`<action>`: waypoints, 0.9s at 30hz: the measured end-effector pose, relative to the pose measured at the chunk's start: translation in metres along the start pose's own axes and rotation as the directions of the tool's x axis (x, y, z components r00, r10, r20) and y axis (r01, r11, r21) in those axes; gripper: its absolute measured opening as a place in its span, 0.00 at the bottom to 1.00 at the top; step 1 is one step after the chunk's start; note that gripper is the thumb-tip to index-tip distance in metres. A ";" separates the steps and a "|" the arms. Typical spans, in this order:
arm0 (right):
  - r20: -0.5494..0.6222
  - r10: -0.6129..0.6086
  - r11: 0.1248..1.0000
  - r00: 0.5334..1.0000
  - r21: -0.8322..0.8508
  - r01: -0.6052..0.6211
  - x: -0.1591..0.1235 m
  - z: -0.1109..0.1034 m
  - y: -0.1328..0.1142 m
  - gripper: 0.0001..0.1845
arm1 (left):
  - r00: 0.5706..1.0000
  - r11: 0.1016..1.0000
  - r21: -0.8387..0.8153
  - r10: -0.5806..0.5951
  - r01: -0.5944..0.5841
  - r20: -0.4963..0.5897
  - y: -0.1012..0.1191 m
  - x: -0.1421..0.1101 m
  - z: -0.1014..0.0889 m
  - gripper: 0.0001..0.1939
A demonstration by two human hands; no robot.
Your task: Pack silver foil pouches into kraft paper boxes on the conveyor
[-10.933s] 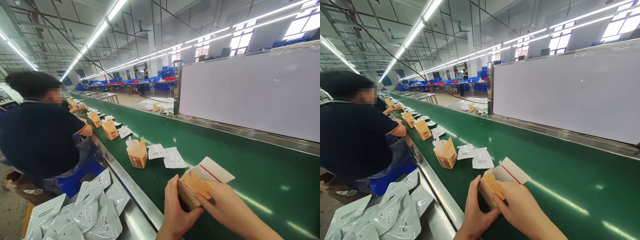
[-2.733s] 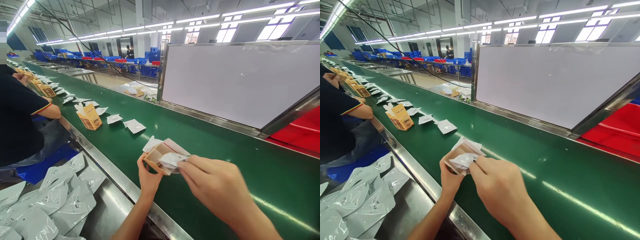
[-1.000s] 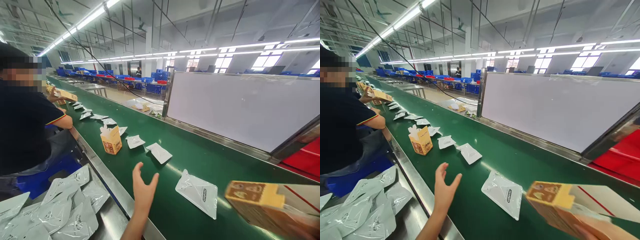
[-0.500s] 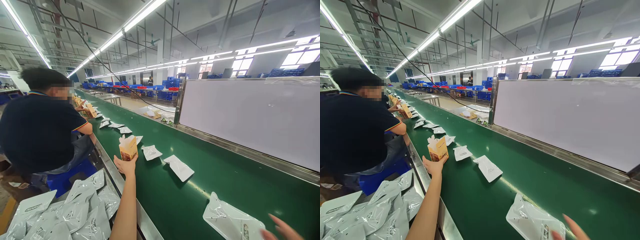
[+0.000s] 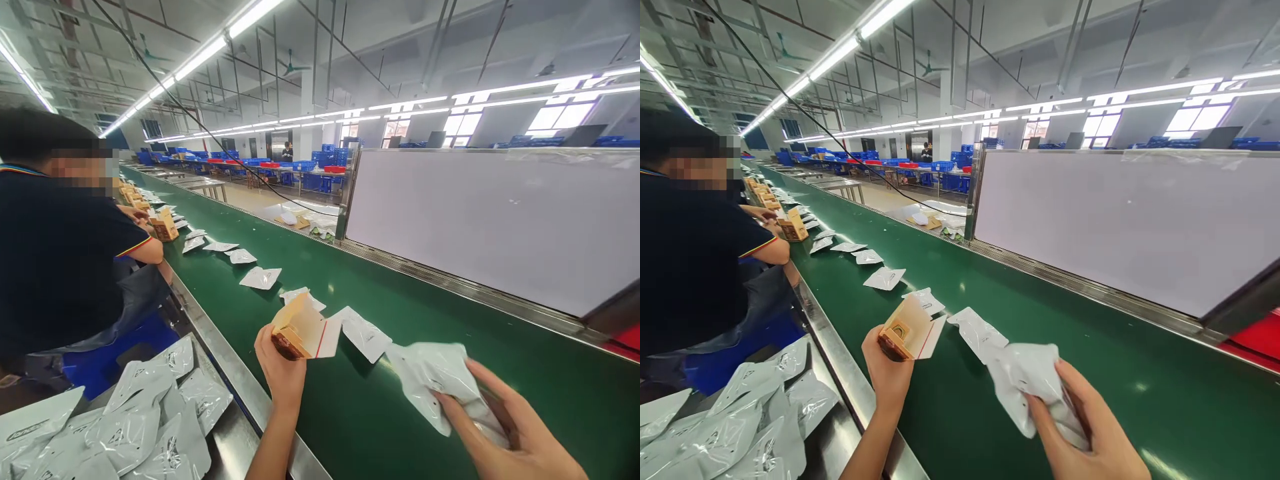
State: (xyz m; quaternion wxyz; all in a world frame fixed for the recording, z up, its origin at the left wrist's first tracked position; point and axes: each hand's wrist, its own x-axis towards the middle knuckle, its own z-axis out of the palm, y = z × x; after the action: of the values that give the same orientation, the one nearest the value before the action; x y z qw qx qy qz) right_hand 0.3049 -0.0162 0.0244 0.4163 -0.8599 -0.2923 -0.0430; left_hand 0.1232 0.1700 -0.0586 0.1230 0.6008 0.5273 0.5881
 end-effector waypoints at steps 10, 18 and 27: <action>-0.075 -0.700 0.701 0.710 0.119 0.703 -0.028 0.043 -0.077 0.12 | 0.884 0.883 -0.033 0.468 -0.468 -0.005 0.039 -0.026 -0.007 0.32; 0.737 -0.231 0.965 0.635 0.258 0.051 -0.023 0.012 -0.073 0.21 | 0.910 0.934 -0.050 0.357 -0.355 0.213 0.045 -0.069 -0.008 0.25; 0.312 -0.189 0.913 0.931 -0.293 0.283 0.016 -0.064 0.045 0.17 | 0.616 0.881 -0.215 0.451 -0.421 0.646 0.057 -0.107 -0.025 0.29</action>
State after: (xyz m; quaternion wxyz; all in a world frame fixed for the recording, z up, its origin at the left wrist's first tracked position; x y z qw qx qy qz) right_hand 0.3532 -0.0782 0.0395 0.2118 -0.8731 -0.4387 -0.0215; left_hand 0.1565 0.0514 -0.0700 0.1728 0.8799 0.2708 0.3500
